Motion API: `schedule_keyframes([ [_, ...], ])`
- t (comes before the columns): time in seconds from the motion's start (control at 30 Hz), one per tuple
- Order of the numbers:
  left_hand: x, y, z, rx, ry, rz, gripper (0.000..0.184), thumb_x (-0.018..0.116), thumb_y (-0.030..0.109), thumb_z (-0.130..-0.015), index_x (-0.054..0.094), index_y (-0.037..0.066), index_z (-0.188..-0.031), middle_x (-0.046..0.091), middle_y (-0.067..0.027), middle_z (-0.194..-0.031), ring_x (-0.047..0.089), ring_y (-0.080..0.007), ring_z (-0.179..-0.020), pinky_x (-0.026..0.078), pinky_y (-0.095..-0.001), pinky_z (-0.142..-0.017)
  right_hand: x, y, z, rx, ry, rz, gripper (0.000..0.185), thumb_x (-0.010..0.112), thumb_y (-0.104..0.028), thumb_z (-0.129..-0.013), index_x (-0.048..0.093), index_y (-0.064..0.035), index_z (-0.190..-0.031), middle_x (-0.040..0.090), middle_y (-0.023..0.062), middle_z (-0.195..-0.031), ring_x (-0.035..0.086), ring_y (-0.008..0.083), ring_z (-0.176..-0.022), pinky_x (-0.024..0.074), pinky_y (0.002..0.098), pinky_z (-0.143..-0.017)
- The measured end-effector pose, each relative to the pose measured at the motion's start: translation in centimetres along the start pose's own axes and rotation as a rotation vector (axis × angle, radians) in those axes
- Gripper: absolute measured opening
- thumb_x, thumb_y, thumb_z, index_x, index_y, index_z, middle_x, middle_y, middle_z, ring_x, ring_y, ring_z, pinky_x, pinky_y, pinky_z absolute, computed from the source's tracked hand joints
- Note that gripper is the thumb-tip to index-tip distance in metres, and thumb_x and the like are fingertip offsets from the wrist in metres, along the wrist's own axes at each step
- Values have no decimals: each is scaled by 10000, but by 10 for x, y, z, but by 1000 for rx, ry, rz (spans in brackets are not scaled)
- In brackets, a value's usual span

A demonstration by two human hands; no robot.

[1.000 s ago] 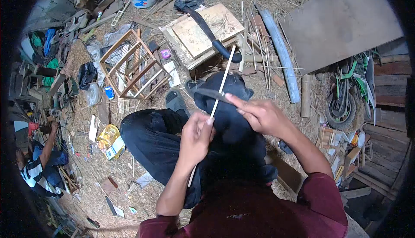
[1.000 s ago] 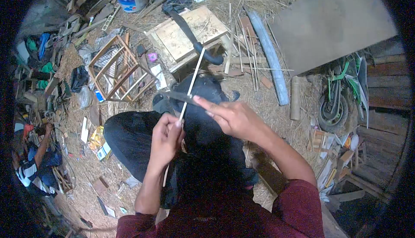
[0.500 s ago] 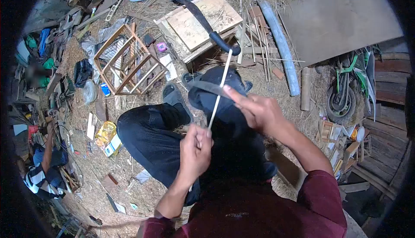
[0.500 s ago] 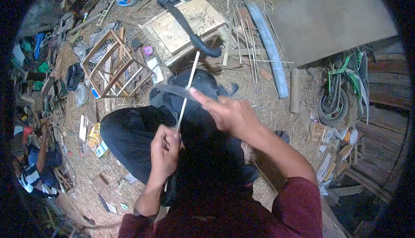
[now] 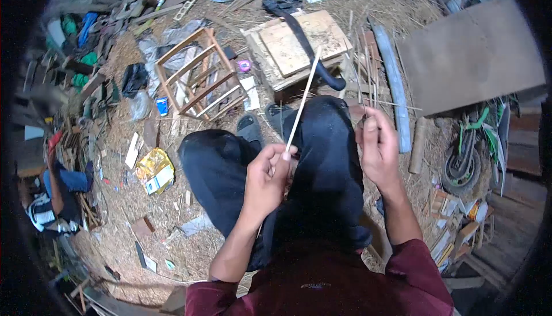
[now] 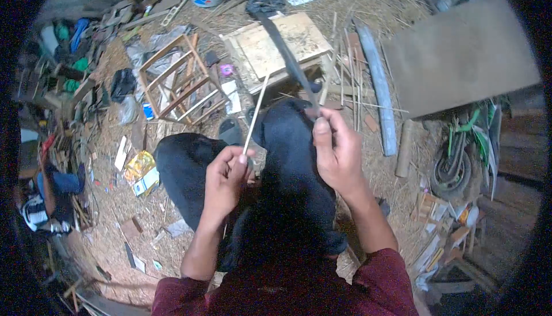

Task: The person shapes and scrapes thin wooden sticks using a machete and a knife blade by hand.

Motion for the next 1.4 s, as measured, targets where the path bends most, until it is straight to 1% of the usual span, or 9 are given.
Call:
schedule_keyframes([
  [0.13,-33,15,-3,16,135,45,196,541,161,-1022,631,-10,-1055,489,69,-665,405,-3,-575,309,-193,-511,58,-30,-11,-115,-208,-53,408,446,-291,-1049,606,16,-833,548,76,-620,552,185,-562,422,345,-543],
  [0.2,-55,12,4,-10,269,64,212,535,181,-1025,637,-4,-1046,489,64,-670,401,-9,-567,308,-196,-504,95,-44,-22,-223,-304,15,354,485,-221,-993,593,23,-761,593,214,-682,603,398,-625,470,448,-592],
  [0.27,-77,9,14,28,387,76,235,505,209,-1038,641,19,-1019,469,62,-664,372,-15,-538,293,-196,-482,132,-46,-33,-361,-384,104,323,509,-202,-943,626,8,-727,613,241,-702,603,439,-658,480,492,-619],
  [0.5,-113,6,49,-18,500,275,214,477,226,-1046,609,58,-1057,451,62,-668,347,-10,-508,267,-195,-434,209,-52,-45,-481,-514,46,402,480,-260,-974,649,9,-728,613,231,-648,628,407,-614,489,470,-602],
  [0.77,-128,14,49,50,567,269,204,502,198,-1021,586,12,-1017,524,-2,-672,375,-43,-414,276,-196,-369,244,-25,-61,-166,-537,-178,452,444,-285,-1017,629,31,-752,616,223,-664,651,344,-605,483,427,-600],
  [0.93,-141,4,43,14,591,190,236,506,182,-1013,635,-15,-993,600,-35,-642,394,-48,-416,277,-207,-402,254,-43,-39,-405,-629,33,358,523,-252,-885,668,-9,-666,597,257,-650,617,437,-599,494,483,-580],
  [1.13,-145,-21,33,-18,592,42,273,475,150,-1015,667,-42,-999,640,-44,-656,545,-85,-538,396,-248,-513,261,-45,-19,-578,-631,391,398,529,-280,-897,692,-22,-641,636,221,-629,629,428,-572,527,508,-579],
  [1.23,-141,-25,37,-19,627,-16,242,497,146,-1013,676,10,-923,590,7,-603,416,-36,-464,294,-226,-439,266,-33,-19,-664,-660,372,415,524,-278,-911,681,-22,-625,635,221,-626,637,418,-566,538,504,-574],
  [1.4,-147,-26,44,-19,602,-137,260,529,184,-1008,672,0,-891,587,-14,-599,474,-65,-508,356,-246,-492,272,-24,-16,-692,-656,403,448,513,-270,-931,660,-20,-589,610,232,-575,621,424,-507,542,507,-538],
])
Point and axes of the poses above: each hand's wrist, its own z-axis away from the middle knuckle, its own x-axis out of the palm, y = z × x, the point moved 5 cm from there along -z, towards the middle knuckle
